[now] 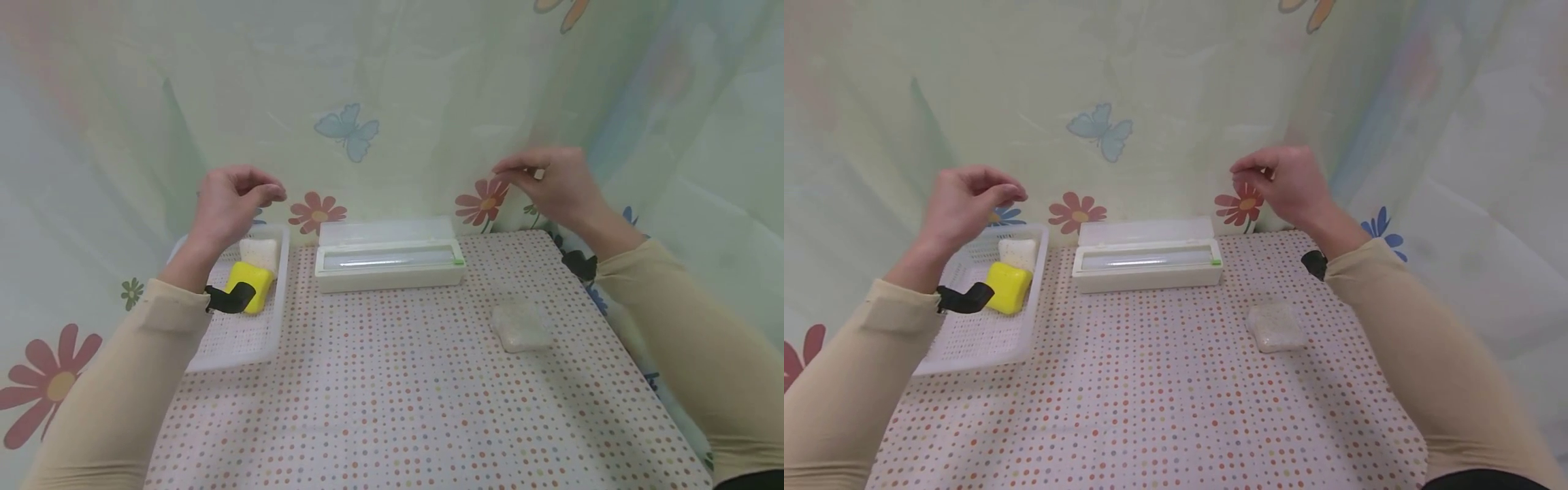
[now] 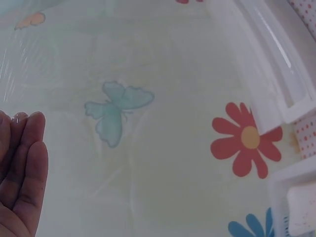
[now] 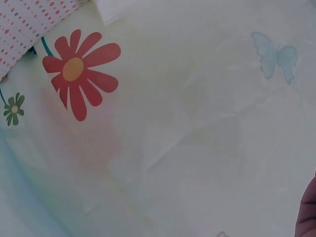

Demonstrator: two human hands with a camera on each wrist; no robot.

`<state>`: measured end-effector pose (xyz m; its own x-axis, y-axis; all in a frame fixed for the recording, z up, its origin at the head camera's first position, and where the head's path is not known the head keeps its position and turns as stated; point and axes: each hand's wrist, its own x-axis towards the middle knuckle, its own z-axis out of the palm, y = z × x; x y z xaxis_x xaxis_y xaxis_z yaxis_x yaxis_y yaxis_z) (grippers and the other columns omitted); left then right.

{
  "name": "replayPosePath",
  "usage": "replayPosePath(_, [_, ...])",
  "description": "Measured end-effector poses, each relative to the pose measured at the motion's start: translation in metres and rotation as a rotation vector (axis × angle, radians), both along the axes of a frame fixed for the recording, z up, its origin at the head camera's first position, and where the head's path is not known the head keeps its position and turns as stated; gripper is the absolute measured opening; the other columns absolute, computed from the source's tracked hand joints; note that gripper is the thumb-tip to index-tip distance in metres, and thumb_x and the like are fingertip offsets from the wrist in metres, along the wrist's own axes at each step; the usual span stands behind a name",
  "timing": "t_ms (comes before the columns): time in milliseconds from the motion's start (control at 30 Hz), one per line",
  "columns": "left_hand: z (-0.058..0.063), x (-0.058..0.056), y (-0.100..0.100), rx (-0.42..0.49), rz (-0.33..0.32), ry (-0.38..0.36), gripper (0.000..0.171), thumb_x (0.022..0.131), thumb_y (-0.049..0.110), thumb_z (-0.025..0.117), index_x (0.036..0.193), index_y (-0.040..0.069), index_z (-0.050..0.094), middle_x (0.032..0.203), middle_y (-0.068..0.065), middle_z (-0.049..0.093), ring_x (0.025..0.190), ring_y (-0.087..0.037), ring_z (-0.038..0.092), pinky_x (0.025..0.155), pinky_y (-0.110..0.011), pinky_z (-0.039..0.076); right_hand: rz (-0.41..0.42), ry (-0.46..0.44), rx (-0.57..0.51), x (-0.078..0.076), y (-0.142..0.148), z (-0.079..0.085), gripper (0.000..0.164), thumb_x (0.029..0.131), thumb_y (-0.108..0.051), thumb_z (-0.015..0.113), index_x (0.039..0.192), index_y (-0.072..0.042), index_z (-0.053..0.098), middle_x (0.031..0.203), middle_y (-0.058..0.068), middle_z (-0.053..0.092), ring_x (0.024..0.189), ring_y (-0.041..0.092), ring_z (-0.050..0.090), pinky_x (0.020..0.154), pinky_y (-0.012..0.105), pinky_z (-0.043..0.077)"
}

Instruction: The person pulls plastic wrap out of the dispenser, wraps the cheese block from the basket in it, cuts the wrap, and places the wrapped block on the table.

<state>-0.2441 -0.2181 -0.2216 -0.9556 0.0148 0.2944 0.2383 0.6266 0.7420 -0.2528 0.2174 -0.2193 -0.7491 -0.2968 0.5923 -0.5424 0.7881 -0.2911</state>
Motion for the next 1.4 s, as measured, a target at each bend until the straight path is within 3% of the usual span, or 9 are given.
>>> replayPosePath(100, [0.003,0.003,-0.001,-0.001,-0.006,0.018,0.02,0.098,0.02,0.07,0.108,0.004,0.076,0.095,0.002,0.078,0.082,0.004,0.066,0.081,-0.012,0.055,0.007,0.042,0.016,0.003,-0.001,0.003,0.013,0.091,0.002,0.073,0.102,-0.002,0.08,0.099,0.016,0.079,0.084,0.025,0.069,0.073,-0.003,0.036])
replayPosePath(300, [0.001,0.015,-0.006,-0.02,-0.038,0.075,0.016,0.098,0.015,0.069,0.104,0.003,0.077,0.092,0.001,0.077,0.084,0.002,0.067,0.08,-0.011,0.054,0.085,0.127,0.018,0.013,0.0,0.003,0.016,0.084,0.004,0.078,0.099,-0.003,0.08,0.094,0.012,0.079,0.084,-0.021,0.05,0.076,-0.003,0.038])
replayPosePath(367, [-0.001,0.022,-0.007,-0.039,-0.044,0.082,0.014,0.098,0.014,0.069,0.103,0.004,0.078,0.094,-0.002,0.078,0.084,0.002,0.066,0.08,-0.01,0.053,0.117,0.155,0.019,0.02,0.002,0.001,0.018,0.081,0.004,0.08,0.098,-0.003,0.08,0.093,0.012,0.079,0.085,-0.025,0.046,0.077,-0.003,0.037])
replayPosePath(500, [-0.008,0.041,-0.01,-0.085,-0.058,0.101,0.012,0.098,0.011,0.069,0.102,0.005,0.078,0.098,-0.011,0.078,0.083,0.006,0.064,0.077,-0.009,0.051,0.175,0.222,0.071,0.037,0.009,-0.007,0.014,0.087,-0.01,0.077,0.097,-0.001,0.08,0.088,0.013,0.078,0.077,-0.004,0.06,0.078,-0.003,0.036])
replayPosePath(600, [-0.017,0.057,-0.011,-0.117,-0.082,0.138,0.01,0.095,0.01,0.072,0.101,0.005,0.078,0.098,-0.012,0.078,0.084,0.01,0.061,0.076,-0.005,0.049,0.228,0.269,0.107,0.05,0.014,-0.015,0.041,0.097,-0.036,0.06,0.096,0.001,0.079,0.085,0.013,0.078,0.071,0.019,0.067,0.082,-0.004,0.036])
replayPosePath(667, [-0.024,0.068,-0.011,-0.13,-0.107,0.181,0.009,0.093,0.006,0.074,0.1,0.004,0.078,0.096,-0.012,0.078,0.085,0.013,0.059,0.076,-0.003,0.049,0.25,0.294,0.119,0.059,0.016,-0.021,0.059,0.101,-0.049,0.048,0.095,0.001,0.079,0.085,0.013,0.078,0.072,0.024,0.07,0.087,-0.005,0.036])
replayPosePath(933, [-0.06,0.108,-0.017,-0.176,-0.213,0.324,0.021,0.077,-0.01,0.082,0.09,0.006,0.079,0.086,-0.004,0.079,0.078,0.008,0.062,0.074,-0.002,0.048,0.314,0.337,0.108,0.099,0.017,-0.049,0.06,0.106,-0.048,0.044,0.087,-0.003,0.08,0.081,0.008,0.078,0.073,0.022,0.071,0.095,0.0,0.04])
replayPosePath(1267, [-0.111,0.145,-0.02,-0.166,-0.311,0.254,0.034,0.072,-0.013,0.082,0.092,0.014,0.078,0.089,0.006,0.079,0.085,-0.003,0.073,0.081,-0.007,0.054,0.407,0.267,0.104,0.137,0.02,-0.095,0.047,0.108,-0.042,0.046,0.091,-0.014,0.079,0.08,-0.003,0.076,0.073,0.011,0.068,0.099,0.006,0.046])
replayPosePath(1400, [-0.136,0.156,-0.022,-0.118,-0.346,0.242,0.034,0.073,-0.012,0.08,0.092,0.016,0.077,0.09,0.005,0.079,0.085,-0.005,0.075,0.081,-0.009,0.055,0.409,0.233,0.124,0.148,0.021,-0.115,0.047,0.109,-0.042,0.044,0.092,-0.016,0.079,0.081,-0.007,0.076,0.075,0.007,0.068,0.087,0.008,0.054])
